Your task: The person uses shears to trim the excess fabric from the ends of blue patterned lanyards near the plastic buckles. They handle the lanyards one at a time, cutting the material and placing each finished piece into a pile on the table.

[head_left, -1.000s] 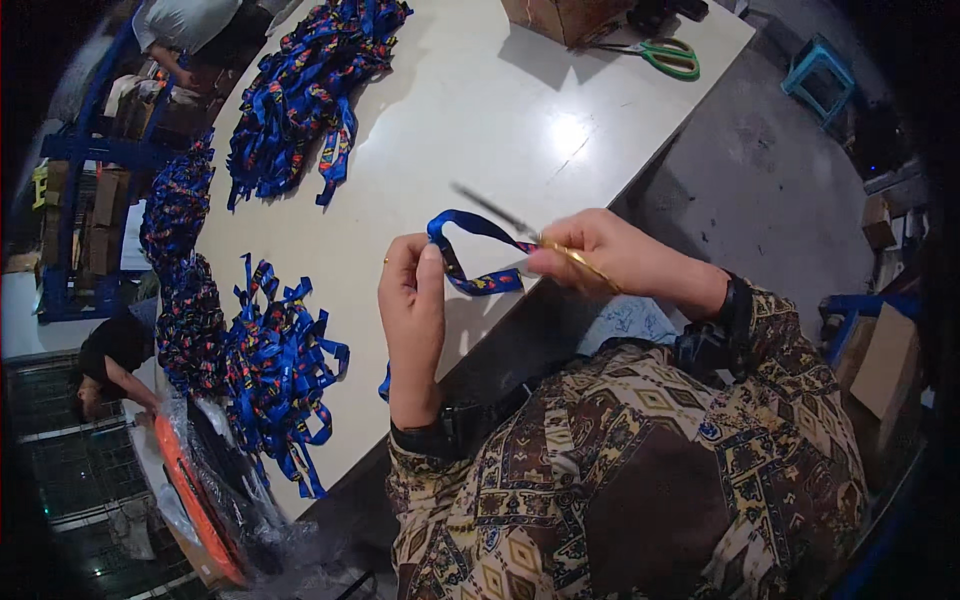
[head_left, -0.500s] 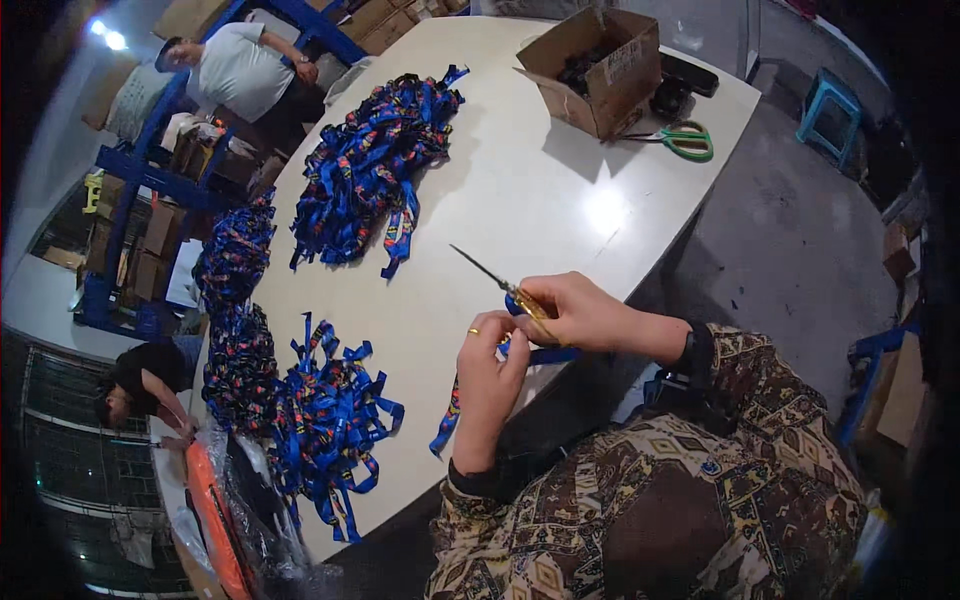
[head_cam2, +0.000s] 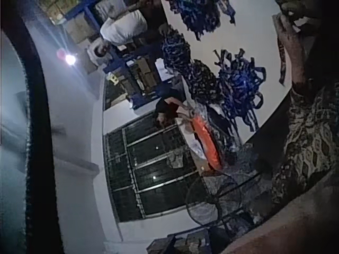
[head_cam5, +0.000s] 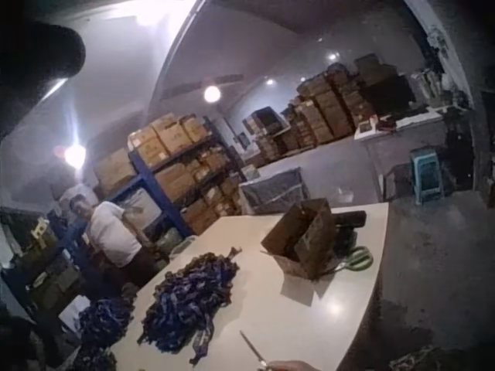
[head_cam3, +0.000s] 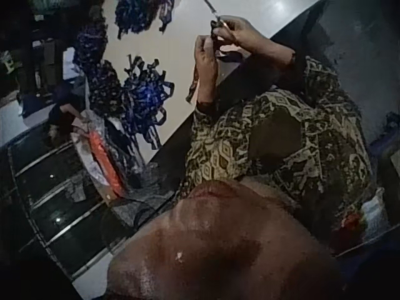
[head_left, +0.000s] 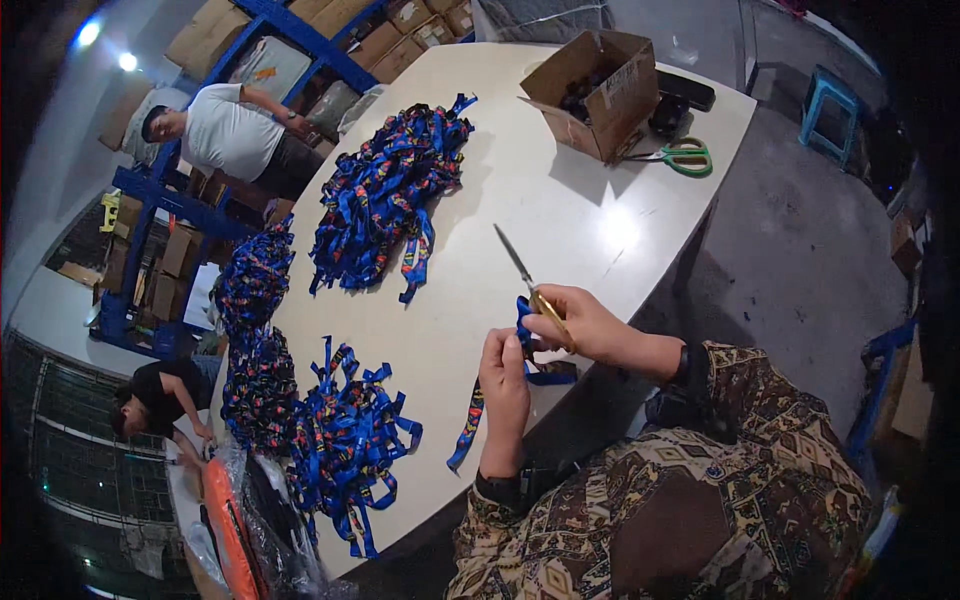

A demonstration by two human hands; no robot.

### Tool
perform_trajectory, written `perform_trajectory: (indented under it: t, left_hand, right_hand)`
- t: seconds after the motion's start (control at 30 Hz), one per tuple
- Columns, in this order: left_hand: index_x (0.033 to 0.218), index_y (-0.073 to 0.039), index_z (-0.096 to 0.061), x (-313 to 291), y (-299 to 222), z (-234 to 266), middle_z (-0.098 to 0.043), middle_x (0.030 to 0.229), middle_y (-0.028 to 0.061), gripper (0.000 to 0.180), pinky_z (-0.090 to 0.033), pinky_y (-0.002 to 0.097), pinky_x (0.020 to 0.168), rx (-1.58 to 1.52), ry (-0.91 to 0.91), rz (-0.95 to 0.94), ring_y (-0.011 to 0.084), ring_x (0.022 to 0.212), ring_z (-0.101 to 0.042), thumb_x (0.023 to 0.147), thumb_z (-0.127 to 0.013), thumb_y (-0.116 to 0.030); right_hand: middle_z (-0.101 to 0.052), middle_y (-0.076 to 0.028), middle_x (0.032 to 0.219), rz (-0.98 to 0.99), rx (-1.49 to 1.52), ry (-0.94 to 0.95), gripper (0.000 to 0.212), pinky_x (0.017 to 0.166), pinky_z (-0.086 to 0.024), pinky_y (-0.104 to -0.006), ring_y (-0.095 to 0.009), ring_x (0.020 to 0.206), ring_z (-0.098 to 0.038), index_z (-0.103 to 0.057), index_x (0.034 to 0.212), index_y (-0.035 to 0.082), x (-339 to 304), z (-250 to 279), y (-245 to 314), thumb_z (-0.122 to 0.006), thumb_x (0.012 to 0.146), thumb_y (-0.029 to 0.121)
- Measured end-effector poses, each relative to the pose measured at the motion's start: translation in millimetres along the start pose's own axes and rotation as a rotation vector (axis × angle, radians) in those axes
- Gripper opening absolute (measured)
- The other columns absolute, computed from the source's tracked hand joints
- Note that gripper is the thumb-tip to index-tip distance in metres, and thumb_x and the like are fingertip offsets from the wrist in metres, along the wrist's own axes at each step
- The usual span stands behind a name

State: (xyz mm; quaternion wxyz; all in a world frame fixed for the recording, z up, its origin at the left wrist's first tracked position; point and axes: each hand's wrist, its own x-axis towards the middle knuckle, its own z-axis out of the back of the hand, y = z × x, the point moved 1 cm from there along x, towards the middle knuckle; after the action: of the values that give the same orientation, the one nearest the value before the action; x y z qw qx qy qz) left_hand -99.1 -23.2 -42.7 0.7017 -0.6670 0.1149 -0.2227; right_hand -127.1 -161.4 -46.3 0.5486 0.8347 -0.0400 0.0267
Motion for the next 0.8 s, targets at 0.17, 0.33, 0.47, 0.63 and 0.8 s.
perform_trajectory:
  t: [0.17, 0.33, 0.47, 0.63, 0.8]
  left_hand:
    - [0.088, -0.005, -0.048, -1, -9, 13, -0.041, 0.067, -0.0021, 0.020, -0.034, 0.0210, 0.054, 0.013, -0.092, 0.075, 0.0050, 0.056, -0.038, 0.094, -0.038, -0.021]
    - [0.088, -0.004, -0.047, 2, -12, 15, -0.037, 0.066, -0.0028, 0.019, -0.031, 0.0206, 0.054, 0.069, -0.132, -0.004, 0.0045, 0.058, -0.033, 0.094, -0.037, -0.019]
    - [0.089, -0.004, -0.047, 4, -5, 14, -0.038, 0.069, -0.0026, 0.019, -0.031, 0.0198, 0.056, 0.186, -0.086, -0.137, 0.0044, 0.061, -0.033, 0.094, -0.036, -0.019]
    - [0.090, -0.004, -0.046, 2, -3, 12, -0.038, 0.071, -0.0036, 0.021, -0.031, 0.0174, 0.057, 0.361, -0.035, -0.207, 0.0026, 0.063, -0.033, 0.095, -0.035, -0.021]
    - [0.083, 0.000, -0.046, 1, -10, 5, -0.039, 0.071, 0.0038, 0.018, -0.032, 0.0251, 0.058, 0.365, -0.050, -0.197, 0.0109, 0.064, -0.036, 0.092, -0.037, -0.013]
  right_hand:
    - [-0.045, 0.003, 0.057, -0.220, -0.081, 0.011, 0.030, 0.047, -0.035, -0.0200, -0.005, 0.052, -0.044, -0.049, 0.076, 0.004, -6, 15, 14, -0.051, 0.088, 0.032]
    - [-0.044, 0.003, 0.053, -0.346, -0.100, 0.227, 0.041, 0.046, -0.034, -0.0199, -0.006, 0.049, -0.044, -0.052, 0.073, 0.005, -34, 21, 25, -0.045, 0.089, 0.042]
    - [-0.043, 0.002, 0.052, -0.415, -0.290, 0.364, 0.051, 0.045, -0.035, -0.0214, -0.007, 0.046, -0.042, -0.053, 0.067, 0.007, -51, 25, 35, -0.044, 0.087, 0.052]
    - [-0.044, 0.002, 0.053, -0.495, -0.326, 0.380, 0.053, 0.045, -0.036, -0.0213, -0.007, 0.046, -0.044, -0.053, 0.063, 0.007, -58, 30, 30, -0.046, 0.085, 0.054]
    - [-0.047, 0.002, 0.053, -0.524, -0.256, 0.354, 0.040, 0.044, -0.036, -0.0209, -0.006, 0.046, -0.044, -0.055, 0.067, 0.004, -56, 29, 29, -0.049, 0.088, 0.038]
